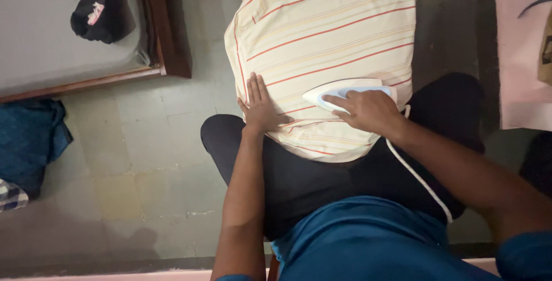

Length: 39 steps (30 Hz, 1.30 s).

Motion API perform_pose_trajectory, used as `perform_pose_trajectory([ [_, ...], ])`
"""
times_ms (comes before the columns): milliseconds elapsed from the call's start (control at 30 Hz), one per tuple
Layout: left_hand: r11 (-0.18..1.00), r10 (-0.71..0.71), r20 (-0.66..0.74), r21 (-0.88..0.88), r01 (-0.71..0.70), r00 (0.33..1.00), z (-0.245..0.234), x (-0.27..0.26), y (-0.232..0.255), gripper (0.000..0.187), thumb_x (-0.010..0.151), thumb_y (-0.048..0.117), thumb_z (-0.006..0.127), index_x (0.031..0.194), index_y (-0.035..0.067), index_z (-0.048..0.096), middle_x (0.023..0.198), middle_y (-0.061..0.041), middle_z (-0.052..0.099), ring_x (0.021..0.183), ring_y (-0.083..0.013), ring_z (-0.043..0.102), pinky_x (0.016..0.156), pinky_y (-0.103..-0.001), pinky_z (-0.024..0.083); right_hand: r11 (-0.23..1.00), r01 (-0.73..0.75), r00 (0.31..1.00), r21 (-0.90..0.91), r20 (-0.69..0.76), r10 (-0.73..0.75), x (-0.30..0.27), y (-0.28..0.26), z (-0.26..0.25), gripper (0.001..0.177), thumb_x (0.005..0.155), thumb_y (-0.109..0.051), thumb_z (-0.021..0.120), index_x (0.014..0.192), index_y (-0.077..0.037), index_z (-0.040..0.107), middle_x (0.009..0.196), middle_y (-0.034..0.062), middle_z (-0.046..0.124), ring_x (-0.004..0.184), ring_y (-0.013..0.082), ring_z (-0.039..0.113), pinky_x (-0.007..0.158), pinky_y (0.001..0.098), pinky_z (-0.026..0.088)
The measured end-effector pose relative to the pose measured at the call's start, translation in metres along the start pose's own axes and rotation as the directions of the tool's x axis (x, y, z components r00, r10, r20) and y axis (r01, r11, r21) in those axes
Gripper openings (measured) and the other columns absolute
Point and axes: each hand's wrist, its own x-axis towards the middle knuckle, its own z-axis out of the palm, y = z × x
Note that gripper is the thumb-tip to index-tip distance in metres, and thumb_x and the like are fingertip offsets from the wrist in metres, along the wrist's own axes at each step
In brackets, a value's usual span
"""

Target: The person irons a striped shirt laid across their lap using a handheld electric iron. They repeatedly smooth the fabric with the iron, occasionally repositioning the shirt to access different areas.

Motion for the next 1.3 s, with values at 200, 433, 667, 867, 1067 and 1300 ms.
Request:
perform_pose_trajectory([
  [200,1.0,0.001,-0.016,0.001,-0.001,1.0,0.004,0.002,0.001,0.165,0.051,0.059,0.096,0.161,0.003,-0.014,0.172,-0.012,-0.015,0.16,-0.0296,-0.011,0.12,-0.072,0.002,0.988,-0.114,0.993,-0.099,0.019,0.117,0.08,0.036,-0.008,0.051,0.093,-0.053,0.065,0.141,-0.035,0.062,0.085,0.0123,0.071,0.07,0.0313,0.071,0.063,0.0475,0.057],
  [433,1.0,-0.012,-0.098,-0.013,0.01,0.995,-0.003,-0.009,0.002,0.163,0.046,0.059,0.097,0.163,0.009,-0.005,0.173,-0.009,-0.006,0.161,-0.0283,-0.002,0.121,-0.071,0.004,0.98,-0.184,0.944,0.082,-0.263,0.199,0.171,0.074,-0.032,0.048,0.089,-0.047,0.075,0.132,-0.029,0.069,0.098,0.0147,0.075,0.091,0.0373,0.07,0.075,0.0525,0.055],
  [667,1.0,0.022,-0.087,0.012,-0.021,0.996,-0.004,-0.005,-0.002,0.163,0.044,0.055,0.1,0.162,0.007,-0.003,0.173,-0.009,-0.004,0.16,-0.0297,0.002,0.117,-0.075,0.005,0.984,-0.175,0.984,0.02,-0.015,0.175,0.104,0.037,-0.014,0.055,0.09,-0.054,0.068,0.141,-0.034,0.062,0.088,0.0147,0.073,0.079,0.0352,0.071,0.07,0.0517,0.056],
  [867,0.995,0.101,-0.16,0.022,-0.099,0.982,-0.003,-0.003,-0.011,0.156,0.046,0.045,0.1,0.163,0.009,0.003,0.174,-0.01,0.002,0.16,-0.0322,0.009,0.115,-0.076,0.009,0.992,0.069,0.996,-0.109,0.058,-0.063,0.001,-0.014,0.002,0.045,0.096,-0.048,0.058,0.14,-0.038,0.061,0.08,0.0084,0.069,0.059,0.0276,0.068,0.049,0.0429,0.054],
  [1067,0.988,-0.137,-0.01,0.07,0.137,0.991,0.008,0.005,-0.044,0.126,0.068,0.031,0.087,0.164,0.017,0.007,0.172,-0.009,0.01,0.158,-0.0285,0.015,0.117,-0.074,0.006,0.982,0.169,0.985,-0.088,0.041,-0.166,-0.002,-0.017,0.008,0.048,0.095,-0.04,0.059,0.142,-0.034,0.058,0.097,0.0132,0.072,0.061,0.0297,0.069,0.05,0.0439,0.054],
  [1300,0.935,-0.057,-0.253,-0.352,-0.037,0.966,0.033,0.038,-0.108,0.078,0.086,0.03,0.065,0.16,0.027,0.038,0.168,-0.007,0.038,0.154,-0.0269,0.035,0.119,-0.075,0.013,0.995,0.091,0.963,0.035,0.25,-0.097,0.032,-0.098,0.041,0.056,0.095,-0.056,0.051,0.141,-0.025,0.057,0.096,0.0178,0.073,0.075,0.0379,0.07,0.065,0.0523,0.055],
])
